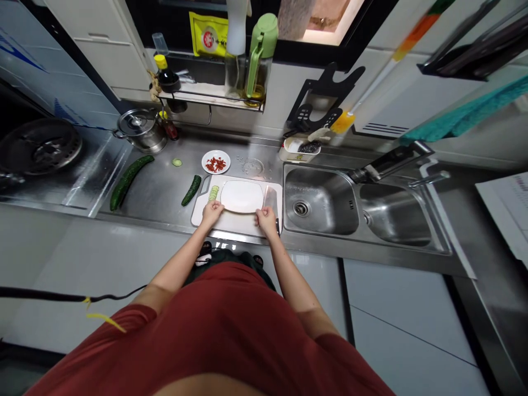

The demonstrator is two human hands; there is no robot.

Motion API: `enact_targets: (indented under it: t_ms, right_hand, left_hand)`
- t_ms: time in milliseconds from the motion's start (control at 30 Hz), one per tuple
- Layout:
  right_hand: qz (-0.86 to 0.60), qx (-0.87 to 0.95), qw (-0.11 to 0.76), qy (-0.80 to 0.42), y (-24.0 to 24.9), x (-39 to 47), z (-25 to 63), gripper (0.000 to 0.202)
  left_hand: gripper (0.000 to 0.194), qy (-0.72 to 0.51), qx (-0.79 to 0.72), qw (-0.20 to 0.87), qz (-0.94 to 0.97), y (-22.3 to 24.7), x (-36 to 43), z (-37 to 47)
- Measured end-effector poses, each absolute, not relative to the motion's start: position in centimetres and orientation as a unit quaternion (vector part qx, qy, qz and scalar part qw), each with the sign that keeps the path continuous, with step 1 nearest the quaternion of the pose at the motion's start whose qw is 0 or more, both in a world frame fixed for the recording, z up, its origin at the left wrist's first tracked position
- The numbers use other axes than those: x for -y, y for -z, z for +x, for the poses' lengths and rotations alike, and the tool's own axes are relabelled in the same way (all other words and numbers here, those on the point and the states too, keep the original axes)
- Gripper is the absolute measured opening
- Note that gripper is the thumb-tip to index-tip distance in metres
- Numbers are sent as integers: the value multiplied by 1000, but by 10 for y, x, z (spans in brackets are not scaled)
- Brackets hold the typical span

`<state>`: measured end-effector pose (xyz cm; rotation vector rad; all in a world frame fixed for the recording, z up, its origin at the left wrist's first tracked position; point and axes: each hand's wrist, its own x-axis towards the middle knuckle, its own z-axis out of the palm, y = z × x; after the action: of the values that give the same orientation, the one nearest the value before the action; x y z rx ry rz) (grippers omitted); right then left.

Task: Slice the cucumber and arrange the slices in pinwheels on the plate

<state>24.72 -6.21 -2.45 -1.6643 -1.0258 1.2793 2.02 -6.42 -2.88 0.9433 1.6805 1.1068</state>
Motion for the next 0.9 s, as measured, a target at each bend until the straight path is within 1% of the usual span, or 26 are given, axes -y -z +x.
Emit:
enact_targets:
  t_ms: [133,300,600,900]
  right_hand:
    - [-672,398,376,-498,29,67,246,27]
    - [-697,409,328,-490,33,75,246,26]
    - [-723,439,255,-469,40,78,248,19]
    - [-731,446,245,-455,42,81,246,17]
  left_hand:
    - [13,-430,-681,457,379,34,71,19]
    - [14,-378,-721,438,381,33,76,20]
    - [14,-300,-758,422,397,29,80,20]
    - [14,-284,-767,414,400,34,81,19]
